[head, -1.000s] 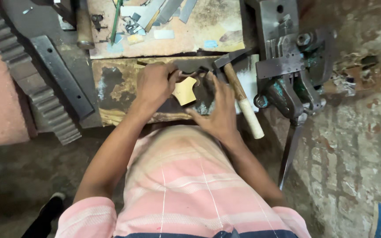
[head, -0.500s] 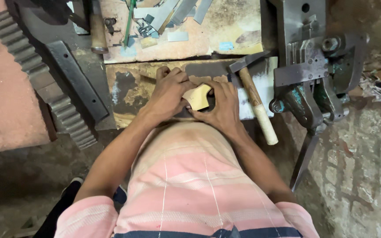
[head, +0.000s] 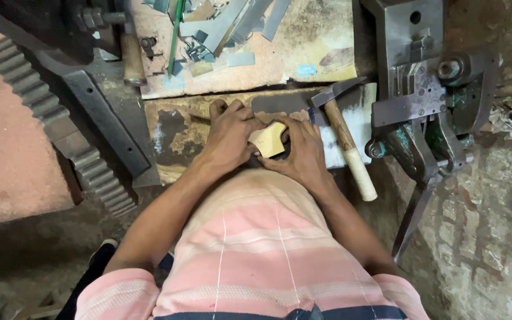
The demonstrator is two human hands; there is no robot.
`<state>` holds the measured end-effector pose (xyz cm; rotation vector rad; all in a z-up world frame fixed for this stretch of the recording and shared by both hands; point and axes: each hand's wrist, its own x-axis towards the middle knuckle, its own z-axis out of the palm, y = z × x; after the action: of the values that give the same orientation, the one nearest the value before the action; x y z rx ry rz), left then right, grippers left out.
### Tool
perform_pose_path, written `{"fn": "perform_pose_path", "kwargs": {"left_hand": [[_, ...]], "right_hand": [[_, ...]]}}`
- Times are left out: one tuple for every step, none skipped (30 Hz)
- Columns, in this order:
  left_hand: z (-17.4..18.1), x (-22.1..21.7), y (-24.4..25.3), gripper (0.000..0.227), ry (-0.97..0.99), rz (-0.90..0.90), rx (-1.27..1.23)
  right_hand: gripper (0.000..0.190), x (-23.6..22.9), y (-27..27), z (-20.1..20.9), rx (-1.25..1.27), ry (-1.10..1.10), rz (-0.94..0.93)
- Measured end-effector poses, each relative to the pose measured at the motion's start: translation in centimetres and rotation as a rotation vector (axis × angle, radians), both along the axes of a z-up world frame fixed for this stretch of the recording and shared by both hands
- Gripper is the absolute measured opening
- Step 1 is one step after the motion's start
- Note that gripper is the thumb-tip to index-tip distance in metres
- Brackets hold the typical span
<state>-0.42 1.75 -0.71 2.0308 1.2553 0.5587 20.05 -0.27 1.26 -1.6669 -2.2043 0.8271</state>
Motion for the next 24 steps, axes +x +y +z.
{"fn": "perform_pose_path", "kwargs": {"left_hand": [[0.1, 0.0, -0.1, 0.049, 0.011, 0.004, -0.014], [0.1, 0.0, 0.0, 0.048, 0.022, 0.009, -0.028], [0.0, 0.0, 0.0, 0.048, 0.018, 0.014, -0.013], [0.0, 0.1, -0.1, 0.049, 0.013, 0.019, 0.002], [0.0, 0.2, -0.2, 0.049, 0.011, 0.026, 0.02], [-0.1, 0.2, -0.2, 0.049, 0.014, 0.024, -0.003], [-0.2, 0.1, -0.3, 0.049, 0.019, 0.02, -0.028], [-0.3, 0.0, -0.6, 0.048, 0.024, 0.017, -0.052], [-0.4, 0.0, -0.6, 0.047, 0.026, 0.027, -0.009], [-0.4, 0.0, -0.8, 0.045, 0.028, 0.037, 0.034], [-0.4, 0.1, -1.0, 0.044, 0.028, 0.047, 0.079], [-0.4, 0.2, -1.1, 0.046, 0.0, 0.069, 0.072], [-0.4, 0.2, -1.5, 0.05, -0.026, 0.094, 0.062], [-0.5, 0.3, -1.6, 0.054, -0.053, 0.119, 0.051], [-0.7, 0.3, -2.1, 0.054, -0.05, 0.136, 0.091], [-0.8, 0.3, -2.5, 0.054, -0.047, 0.153, 0.13], [-1.0, 0.3, -2.9, 0.053, -0.043, 0.171, 0.167], [-1.1, 0.2, -3.5, 0.042, -0.026, 0.169, 0.283], [-1.2, 0.2, -3.7, 0.031, -0.011, 0.164, 0.405], [-1.2, 0.2, -4.1, 0.021, 0.006, 0.159, 0.527], [-1.2, 0.2, -4.3, 0.021, 0.03, 0.112, 0.541], [-1.2, 0.1, -4.4, 0.022, 0.054, 0.065, 0.554], [-1.1, 0.3, -4.8, 0.023, 0.076, 0.017, 0.563], [-1.1, 0.5, -4.9, 0.028, 0.11, -0.002, 0.491]], "right_hand": [[0.086, -0.1, 0.0, 0.3, 0.023, 0.005, 0.013], [0.088, -0.1, 0.2, 0.5, 0.046, 0.009, 0.026], [0.088, -0.1, 0.2, 0.7, 0.083, 0.0, 0.05], [0.087, 0.1, 0.2, 1.1, 0.121, -0.009, 0.075], [0.087, 0.3, 0.3, 1.2, 0.161, -0.016, 0.101], [0.083, 0.5, 0.4, 1.3, 0.058, 0.034, 0.066], [0.079, 0.6, 0.6, 1.3, -0.046, 0.085, 0.03], [0.074, 0.6, 0.6, 1.1, -0.151, 0.137, -0.005], [0.059, 0.8, 0.9, 1.0, -0.109, 0.152, -0.064], [0.044, 0.8, 1.1, 0.7, -0.067, 0.167, -0.123], [0.029, 0.8, 1.4, 0.5, -0.024, 0.181, -0.182], [0.026, 0.9, 1.8, 0.2, -0.004, 0.151, -0.176], [0.023, 0.9, 2.1, 0.0, 0.013, 0.121, -0.167], [0.02, 1.0, 2.4, -0.1, 0.029, 0.091, -0.158], [0.02, 1.0, 2.4, -0.2, -0.018, 0.103, -0.173], [0.02, 1.1, 2.4, -0.2, -0.065, 0.115, -0.189], [0.02, 1.1, 2.4, -0.2, -0.115, 0.126, -0.202], [0.02, 1.1, 2.3, -0.2, -0.118, 0.103, -0.184], [0.019, 1.3, 2.4, 0.0, -0.115, 0.08, -0.166], [0.019, 1.4, 2.4, 0.1, -0.111, 0.057, -0.149], [0.02, 1.6, 2.6, 0.2, -0.115, 0.056, -0.159], [0.02, 1.7, 2.8, 0.2, -0.12, 0.056, -0.169], [0.021, 1.8, 2.7, 0.2, -0.128, 0.053, -0.181], [0.02, 2.0, 2.7, 0.2, -0.126, 0.09, -0.179]]}}
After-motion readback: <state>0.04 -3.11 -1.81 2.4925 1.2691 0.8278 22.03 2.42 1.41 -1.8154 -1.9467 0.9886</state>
